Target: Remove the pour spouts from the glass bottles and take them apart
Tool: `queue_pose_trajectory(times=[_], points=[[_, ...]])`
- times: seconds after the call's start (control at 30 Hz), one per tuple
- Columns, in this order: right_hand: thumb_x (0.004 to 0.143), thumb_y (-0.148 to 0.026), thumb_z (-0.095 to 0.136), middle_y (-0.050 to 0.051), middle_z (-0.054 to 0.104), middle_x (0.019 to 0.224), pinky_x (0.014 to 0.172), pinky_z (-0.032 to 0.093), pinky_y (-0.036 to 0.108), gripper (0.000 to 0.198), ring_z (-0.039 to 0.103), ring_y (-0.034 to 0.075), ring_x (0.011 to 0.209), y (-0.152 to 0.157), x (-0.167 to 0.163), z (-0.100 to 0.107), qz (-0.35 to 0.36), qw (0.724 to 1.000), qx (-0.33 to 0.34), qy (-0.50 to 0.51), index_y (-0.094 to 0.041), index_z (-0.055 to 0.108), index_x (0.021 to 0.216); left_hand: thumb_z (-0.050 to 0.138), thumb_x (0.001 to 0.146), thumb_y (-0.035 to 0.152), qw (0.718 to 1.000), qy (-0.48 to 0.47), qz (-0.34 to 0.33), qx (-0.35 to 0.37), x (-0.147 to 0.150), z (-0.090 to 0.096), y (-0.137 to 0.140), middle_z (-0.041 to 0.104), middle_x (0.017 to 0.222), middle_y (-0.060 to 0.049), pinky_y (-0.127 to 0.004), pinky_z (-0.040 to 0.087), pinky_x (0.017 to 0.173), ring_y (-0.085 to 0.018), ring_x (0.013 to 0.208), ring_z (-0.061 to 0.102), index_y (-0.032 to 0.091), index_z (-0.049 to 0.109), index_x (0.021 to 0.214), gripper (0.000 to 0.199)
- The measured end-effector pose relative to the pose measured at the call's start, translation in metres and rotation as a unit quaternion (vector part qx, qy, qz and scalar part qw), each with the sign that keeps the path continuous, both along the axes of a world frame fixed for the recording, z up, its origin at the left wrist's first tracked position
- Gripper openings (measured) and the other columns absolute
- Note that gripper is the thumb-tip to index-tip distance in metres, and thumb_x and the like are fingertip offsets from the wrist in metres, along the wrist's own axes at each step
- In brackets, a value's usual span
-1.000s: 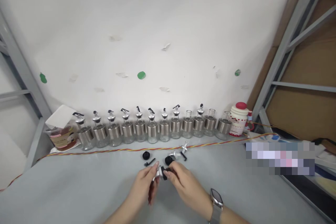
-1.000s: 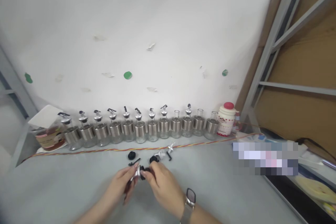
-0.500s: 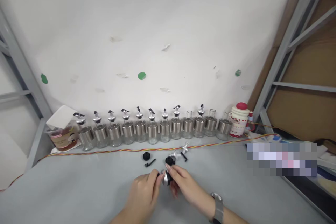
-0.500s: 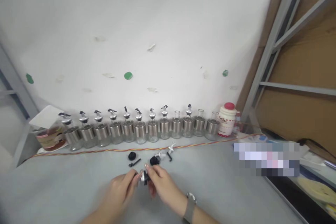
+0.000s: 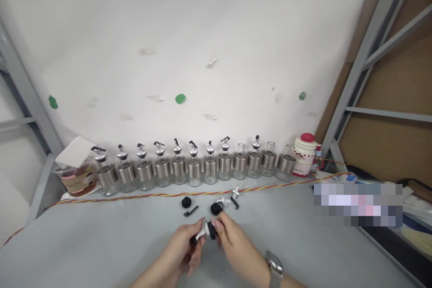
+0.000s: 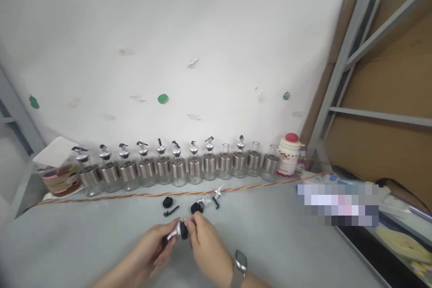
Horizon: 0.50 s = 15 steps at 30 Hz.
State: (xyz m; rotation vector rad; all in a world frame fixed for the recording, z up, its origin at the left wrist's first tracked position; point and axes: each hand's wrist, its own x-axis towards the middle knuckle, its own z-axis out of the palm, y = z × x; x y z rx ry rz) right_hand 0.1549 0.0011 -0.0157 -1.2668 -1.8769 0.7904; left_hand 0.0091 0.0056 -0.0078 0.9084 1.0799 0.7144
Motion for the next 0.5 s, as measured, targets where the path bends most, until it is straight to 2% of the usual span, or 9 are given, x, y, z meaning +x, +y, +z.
queue_pose_trajectory(times=[0.13, 0.27, 0.37, 0.5], points=[[0.089, -0.025, 0.029, 0.003, 0.052, 0.075, 0.061, 0.038, 0.026, 0.018, 0.049, 0.015, 0.068, 0.0, 0.008, 0.003, 0.036, 0.993, 0.095, -0.053, -0.019, 0.044, 0.08, 0.027, 0.083, 0.035, 0.99, -0.091, -0.042, -0.103, -0.009, 0.005, -0.001, 0.023, 0.025, 0.009, -0.017, 0.011, 0.027, -0.005, 0.02, 0.015, 0.017, 0.045, 0.053, 0.039], [0.088, -0.018, 0.031, 0.006, 0.052, 0.082, 0.067, 0.041, 0.029, 0.015, 0.049, 0.017, 0.074, 0.009, 0.015, 0.007, 0.042, 0.986, 0.151, -0.059, -0.017, 0.045, 0.087, 0.025, 0.081, 0.025, 0.982, -0.108, -0.065, -0.142, -0.013, 0.005, 0.0, 0.019, 0.027, 0.009, -0.018, 0.008, 0.029, -0.005, 0.022, 0.011, 0.018, 0.042, 0.054, 0.033], [0.088, -0.019, 0.033, 0.008, 0.053, 0.084, 0.072, 0.04, 0.034, 0.015, 0.049, 0.02, 0.08, 0.018, 0.022, 0.011, -0.004, 0.985, 0.146, -0.087, -0.016, 0.048, 0.087, 0.033, 0.081, 0.039, 0.993, -0.082, -0.012, -0.09, -0.012, 0.005, 0.002, 0.024, 0.029, 0.009, -0.017, 0.01, 0.03, -0.004, 0.024, 0.015, 0.017, 0.044, 0.056, 0.035], [0.083, -0.016, 0.044, 0.007, 0.055, 0.086, 0.077, 0.04, 0.037, 0.01, 0.05, 0.022, 0.084, 0.028, 0.032, 0.01, -0.007, 0.981, 0.12, -0.154, -0.016, 0.053, 0.08, 0.042, 0.067, 0.066, 0.995, 0.003, 0.099, 0.033, -0.008, 0.0, 0.009, 0.026, 0.029, 0.01, -0.017, 0.012, 0.031, -0.003, 0.025, 0.021, 0.016, 0.045, 0.056, 0.051]])
